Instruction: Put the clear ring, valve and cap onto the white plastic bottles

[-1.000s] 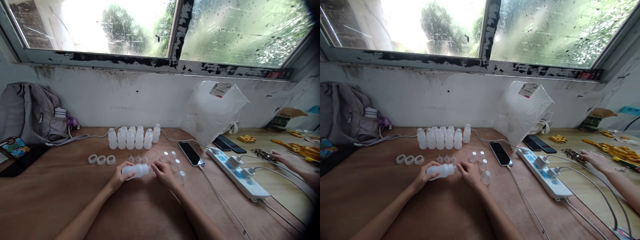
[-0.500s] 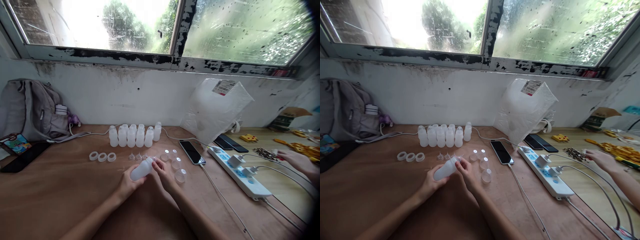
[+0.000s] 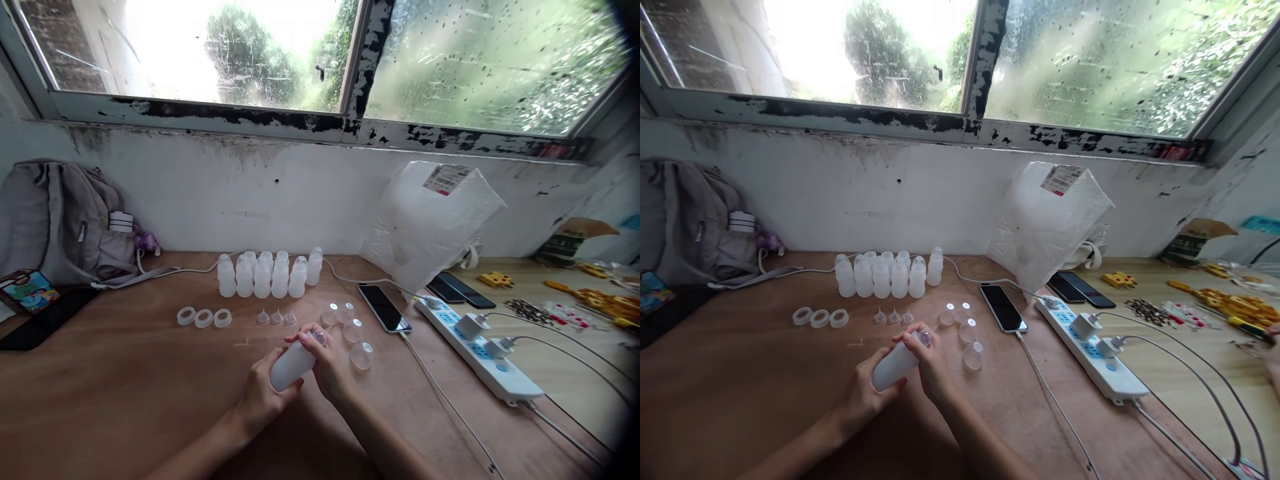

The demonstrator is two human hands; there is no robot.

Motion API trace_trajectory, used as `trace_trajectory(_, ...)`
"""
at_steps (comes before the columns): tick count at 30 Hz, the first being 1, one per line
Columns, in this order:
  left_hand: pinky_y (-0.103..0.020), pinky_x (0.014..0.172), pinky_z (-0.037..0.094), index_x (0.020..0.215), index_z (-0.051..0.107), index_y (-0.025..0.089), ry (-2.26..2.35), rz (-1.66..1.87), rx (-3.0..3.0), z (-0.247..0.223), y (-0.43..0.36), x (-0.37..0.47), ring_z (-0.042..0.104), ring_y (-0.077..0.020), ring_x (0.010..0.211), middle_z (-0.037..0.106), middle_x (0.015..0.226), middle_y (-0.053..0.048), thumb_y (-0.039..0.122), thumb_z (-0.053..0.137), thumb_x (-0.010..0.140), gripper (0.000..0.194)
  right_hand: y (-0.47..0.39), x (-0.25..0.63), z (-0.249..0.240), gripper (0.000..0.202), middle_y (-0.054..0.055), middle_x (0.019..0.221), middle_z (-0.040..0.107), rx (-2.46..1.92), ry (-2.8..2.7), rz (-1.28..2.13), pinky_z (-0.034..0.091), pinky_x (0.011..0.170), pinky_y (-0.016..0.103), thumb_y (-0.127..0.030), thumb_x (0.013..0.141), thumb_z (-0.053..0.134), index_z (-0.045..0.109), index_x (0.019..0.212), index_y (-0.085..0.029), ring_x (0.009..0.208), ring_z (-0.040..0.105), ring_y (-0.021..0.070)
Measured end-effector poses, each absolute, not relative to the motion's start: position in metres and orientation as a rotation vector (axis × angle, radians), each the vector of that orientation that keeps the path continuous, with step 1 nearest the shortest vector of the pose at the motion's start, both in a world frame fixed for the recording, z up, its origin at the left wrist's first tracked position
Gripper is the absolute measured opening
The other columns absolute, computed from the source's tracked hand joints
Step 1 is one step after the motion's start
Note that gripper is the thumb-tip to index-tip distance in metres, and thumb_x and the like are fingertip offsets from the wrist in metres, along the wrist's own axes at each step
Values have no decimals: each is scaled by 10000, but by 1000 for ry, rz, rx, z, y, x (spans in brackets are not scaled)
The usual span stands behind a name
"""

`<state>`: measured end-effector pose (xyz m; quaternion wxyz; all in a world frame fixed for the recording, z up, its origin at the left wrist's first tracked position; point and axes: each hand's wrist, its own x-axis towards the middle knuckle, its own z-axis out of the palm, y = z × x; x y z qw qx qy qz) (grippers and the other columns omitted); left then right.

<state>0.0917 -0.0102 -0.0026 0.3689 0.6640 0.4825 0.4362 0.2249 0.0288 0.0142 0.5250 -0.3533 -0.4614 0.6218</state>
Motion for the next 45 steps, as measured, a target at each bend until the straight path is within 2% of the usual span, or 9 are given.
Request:
trace_trajectory(5, -286, 676, 445, 989, 513, 201, 1313, 1172, 1667, -7, 7, 79, 561, -198, 794, 584, 922, -49, 345, 623, 648, 386, 38, 228, 8, 277, 71, 981, 588, -948, -1337, 1234, 462, 615, 271, -361, 735, 557, 515, 962, -209, 759, 563, 174)
trace_trajectory(8, -227, 487, 418, 1018, 442, 187, 1349, 1282, 1357, -14, 19, 72, 545, -135, 597, 559, 835, -33, 411, 590, 669, 440, 49, 237, -2, 436, 100, 1147, 481, -1144, -1436, 891, 474, 595, 315, -388, 754, 509, 416, 1150, -230, 641, 544, 145)
trace_trajectory(11, -176, 369, 337, 1037, 401, 183, 1292, 1346, 1169, -16, 25, 66, 474, -73, 474, 522, 845, -28, 455, 519, 718, 435, 64, 251, -14, 458, 122, 1232, 390, -1327, -1538, 489, 434, 752, 402, -335, 759, 486, 395, 1194, -224, 731, 552, 180)
trace_trajectory(15, -152, 360, 334, 1035, 408, 176, 1265, 1364, 1159, -13, 25, 63, 472, -67, 524, 496, 949, -57, 456, 492, 735, 419, 81, 265, -26, 447, 136, 1205, 387, -1421, -1594, 224, 333, 895, 449, -230, 765, 408, 362, 1208, -181, 1100, 395, 266)
trace_trajectory(18, -146, 369, 335, 1042, 416, 176, 1262, 1342, 1181, -13, 25, 62, 452, -62, 519, 510, 906, -45, 440, 514, 725, 424, 85, 268, -30, 453, 128, 1107, 435, -1438, -1624, 190, 347, 884, 432, -226, 753, 416, 350, 1196, -166, 1079, 405, 254)
trace_trajectory(25, -161, 395, 340, 1032, 444, 189, 1200, 1300, 1159, -12, 27, 57, 433, -80, 537, 486, 751, 13, 412, 551, 708, 407, 78, 265, -30, 330, 88, 967, 483, -1484, -1599, 410, 435, 720, 389, -330, 681, 546, 502, 979, -196, 802, 534, 225)
trace_trajectory(31, -174, 461, 366, 1008, 469, 187, 1199, 1260, 1291, -9, 30, 49, 469, -111, 650, 518, 894, -18, 370, 602, 667, 410, 75, 259, -18, 392, 28, 878, 479, -1121, -1059, 1139, 451, 452, 262, -335, 687, 554, 422, 1039, -226, 597, 557, 144)
trace_trajectory(37, -193, 554, 382, 955, 479, 181, 1201, 1173, 1387, -11, 34, 42, 474, -111, 669, 516, 869, -12, 328, 635, 642, 379, 70, 257, -8, 304, 1, 767, 515, -831, -813, 1438, 462, 480, 239, -216, 673, 539, 533, 977, -199, 567, 521, 106)
trace_trajectory(45, -193, 568, 374, 938, 483, 178, 1186, 1126, 1429, -14, 35, 41, 466, -112, 657, 520, 802, 7, 309, 663, 618, 390, 64, 252, -5, 243, 19, 791, 537, -787, -963, 1471, 453, 529, 257, -202, 677, 566, 603, 917, -195, 659, 502, 132)
